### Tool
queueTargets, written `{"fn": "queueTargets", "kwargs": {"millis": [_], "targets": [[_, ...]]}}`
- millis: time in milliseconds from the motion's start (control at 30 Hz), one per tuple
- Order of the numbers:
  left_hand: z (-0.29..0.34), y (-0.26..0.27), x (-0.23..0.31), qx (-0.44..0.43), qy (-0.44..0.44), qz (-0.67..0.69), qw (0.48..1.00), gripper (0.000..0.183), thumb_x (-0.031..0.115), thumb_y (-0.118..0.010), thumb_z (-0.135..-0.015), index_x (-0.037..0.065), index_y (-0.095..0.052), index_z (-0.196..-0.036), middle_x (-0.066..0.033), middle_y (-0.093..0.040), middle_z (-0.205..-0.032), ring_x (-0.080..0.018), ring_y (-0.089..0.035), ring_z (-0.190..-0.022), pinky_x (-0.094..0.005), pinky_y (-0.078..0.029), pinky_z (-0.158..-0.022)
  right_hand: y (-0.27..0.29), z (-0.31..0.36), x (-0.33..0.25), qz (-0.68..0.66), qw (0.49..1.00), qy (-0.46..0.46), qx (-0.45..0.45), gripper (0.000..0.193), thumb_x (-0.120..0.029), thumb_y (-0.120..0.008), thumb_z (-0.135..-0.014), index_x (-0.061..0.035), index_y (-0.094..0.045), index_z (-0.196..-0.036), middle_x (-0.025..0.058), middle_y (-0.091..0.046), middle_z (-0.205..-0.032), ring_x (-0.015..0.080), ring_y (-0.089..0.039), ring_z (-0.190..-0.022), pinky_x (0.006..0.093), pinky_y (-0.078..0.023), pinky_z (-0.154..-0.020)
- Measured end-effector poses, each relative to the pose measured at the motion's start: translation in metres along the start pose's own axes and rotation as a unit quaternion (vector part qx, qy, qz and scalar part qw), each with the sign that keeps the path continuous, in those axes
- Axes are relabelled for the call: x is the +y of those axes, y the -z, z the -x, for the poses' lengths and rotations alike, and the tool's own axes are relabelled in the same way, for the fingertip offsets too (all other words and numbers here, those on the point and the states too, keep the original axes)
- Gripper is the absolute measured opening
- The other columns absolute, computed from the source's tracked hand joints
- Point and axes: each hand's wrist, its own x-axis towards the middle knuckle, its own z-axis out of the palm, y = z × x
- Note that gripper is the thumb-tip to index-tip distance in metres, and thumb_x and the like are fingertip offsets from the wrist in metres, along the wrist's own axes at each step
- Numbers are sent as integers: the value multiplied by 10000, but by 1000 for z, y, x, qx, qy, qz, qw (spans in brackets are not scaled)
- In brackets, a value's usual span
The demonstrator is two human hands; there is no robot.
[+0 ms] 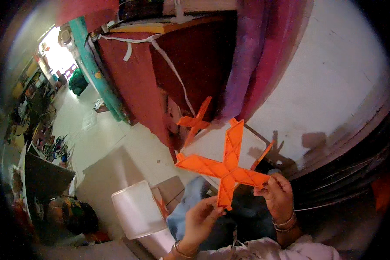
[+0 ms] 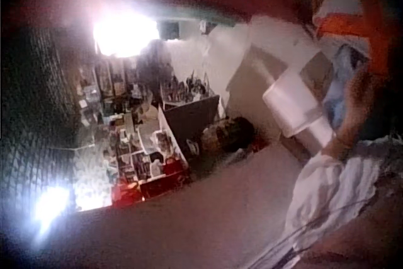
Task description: The person assembles a multi-tiered plastic shelving unit by snapping orange cross-braces into white plastic trays and then placing the completed shelf on the floor.
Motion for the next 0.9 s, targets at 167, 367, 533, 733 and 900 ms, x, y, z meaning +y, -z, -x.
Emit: {"fn": "queueTargets", "kwargs": {"millis": [167,367,533,733,900], "targets": [[-3,6,16,65,-146,-298,941,211,-40,-622,-784,27,-623,-984,-126,-620,-862,-219,-610,-786,-287,-488,-701,21,-13,-29,239,949,89,-185,419,-107,-640,-783,45,-509,-1151,126,-613,-1043,192,-630,-859,297,-514,-785],[-30,-34,35,-63,-226,-310,921,163,-25,-674,-724,4,-661,-884,-112,-639,-849,-215,-613,-802,-290,-474,-715,24,-36,-74,179,876,-218,-391,478,-239,-629,-813,42,-507,-1179,85,-629,-923,136,-600,-722,249,-492,-584],[-91,10,-15,284,-173,-107,937,389,2,-622,-789,-1,-501,-1159,-108,-580,-1043,-187,-562,-922,-308,-456,-803,20,-94,-92,233,949,161,-139,334,-284,-551,-888,-43,-560,-1118,72,-632,-875,135,-562,-634,258,-471,-535],[-137,8,-134,214,-35,106,970,477,23,-623,-785,-41,-408,-1205,-125,-547,-1103,-215,-539,-986,-319,-444,-841,67,-214,-18,457,861,182,-124,276,-247,-547,-903,-16,-597,-1045,58,-652,-843,122,-598,-728,282,-489,-623],[-136,3,-127,190,46,134,971,288,26,-615,-801,-68,-507,-1051,-90,-573,-930,-186,-544,-790,-293,-441,-685,35,-229,2,499,855,89,-114,301,-307,-569,-888,-27,-637,-975,50,-654,-768,128,-599,-664,273,-482,-603]]}}
